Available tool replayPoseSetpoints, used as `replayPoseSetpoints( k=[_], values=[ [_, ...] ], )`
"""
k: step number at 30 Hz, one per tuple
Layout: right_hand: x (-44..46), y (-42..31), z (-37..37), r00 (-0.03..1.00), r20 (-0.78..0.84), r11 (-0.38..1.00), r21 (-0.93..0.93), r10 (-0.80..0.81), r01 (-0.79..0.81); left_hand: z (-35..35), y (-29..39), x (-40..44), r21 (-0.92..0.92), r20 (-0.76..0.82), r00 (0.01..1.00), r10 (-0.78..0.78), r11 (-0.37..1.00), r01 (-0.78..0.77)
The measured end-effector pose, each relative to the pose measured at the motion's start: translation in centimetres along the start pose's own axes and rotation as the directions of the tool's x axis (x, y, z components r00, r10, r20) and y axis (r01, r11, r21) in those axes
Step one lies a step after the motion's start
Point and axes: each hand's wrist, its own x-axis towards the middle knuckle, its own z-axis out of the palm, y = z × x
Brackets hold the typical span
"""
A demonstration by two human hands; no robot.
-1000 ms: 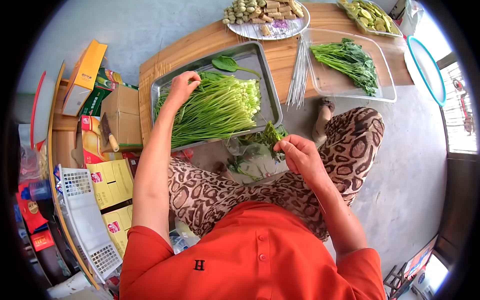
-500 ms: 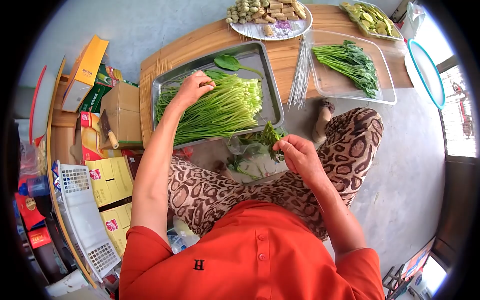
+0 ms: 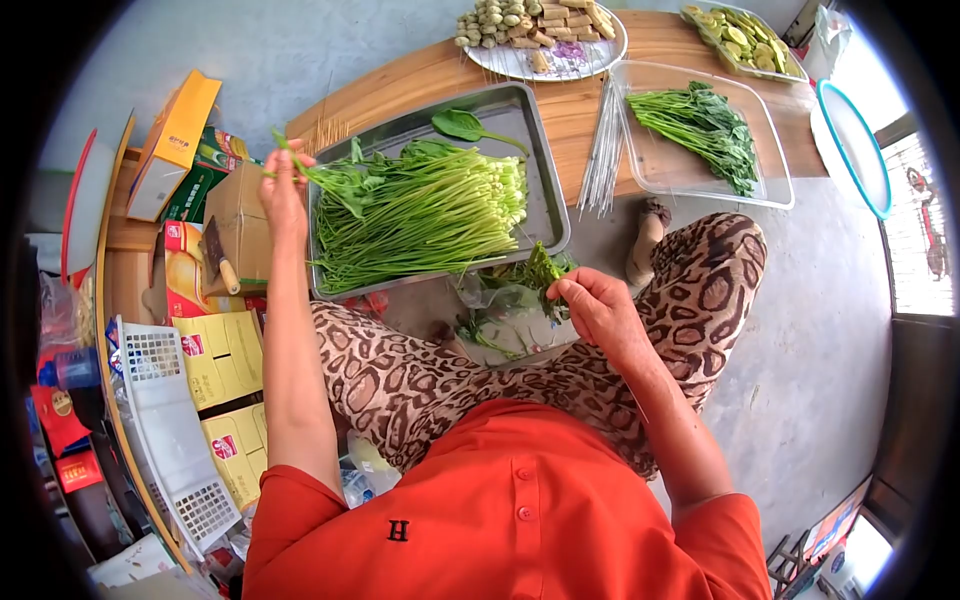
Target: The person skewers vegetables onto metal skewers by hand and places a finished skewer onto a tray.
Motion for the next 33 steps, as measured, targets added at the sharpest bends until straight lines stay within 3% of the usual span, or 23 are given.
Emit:
replayPoseSetpoints(
  k=[1,3,7,9,11,13,14,17,20,23,33],
  values=[
    [0.0,0.0,0.1,1.000,0.001,1.000,-0.008,0.000,0.000,-0.1,1.0,-0.1,-0.002,-0.005,1.000,0.002,1.000,-0.002],
    [0.2,0.2,0.2,1.000,0.002,1.000,-0.021,-0.003,0.003,-0.2,4.6,-0.7,0.138,-0.162,0.947,0.277,0.957,-0.256],
    [-0.1,-0.2,0.4,1.000,-0.015,1.000,-0.012,0.009,-0.009,0.1,10.6,-3.4,0.293,-0.220,0.867,0.447,0.878,-0.379],
    [-0.7,-0.8,0.5,1.000,-0.019,1.000,-0.025,0.001,-0.002,0.9,12.0,-5.5,-0.070,-0.182,0.967,0.181,0.978,-0.196],
    [-1.4,-1.9,0.9,1.000,0.003,0.998,-0.055,-0.018,0.018,2.3,12.0,-7.8,-0.168,-0.056,0.992,0.112,0.978,-0.120],
    [-2.2,-3.3,1.8,1.000,0.015,0.997,-0.074,-0.025,0.026,3.8,10.9,-10.2,-0.317,0.057,0.997,-0.053,0.946,0.069],
    [-2.6,-3.9,2.3,0.999,0.028,0.995,-0.091,-0.035,0.038,5.0,10.5,-11.5,-0.421,0.086,0.987,-0.134,0.893,0.158],
    [-3.4,-5.5,4.0,0.994,0.078,0.993,-0.092,-0.070,0.077,7.3,8.9,-14.3,-0.498,0.151,0.948,-0.281,0.807,0.319],
    [-4.0,-6.6,5.4,0.987,0.136,0.991,-0.089,-0.084,0.097,8.4,8.4,-16.0,-0.566,0.208,0.913,-0.351,0.718,0.405],
    [-4.1,-7.3,6.3,0.984,0.164,0.992,-0.087,-0.072,0.087,9.1,8.9,-17.0,-0.489,0.255,0.890,-0.378,0.744,0.456],
    [-3.9,-7.0,7.3,0.984,0.168,0.988,-0.131,-0.064,0.087,9.8,9.3,-18.2,-0.482,0.153,0.931,-0.332,0.797,0.364]
  ],
)
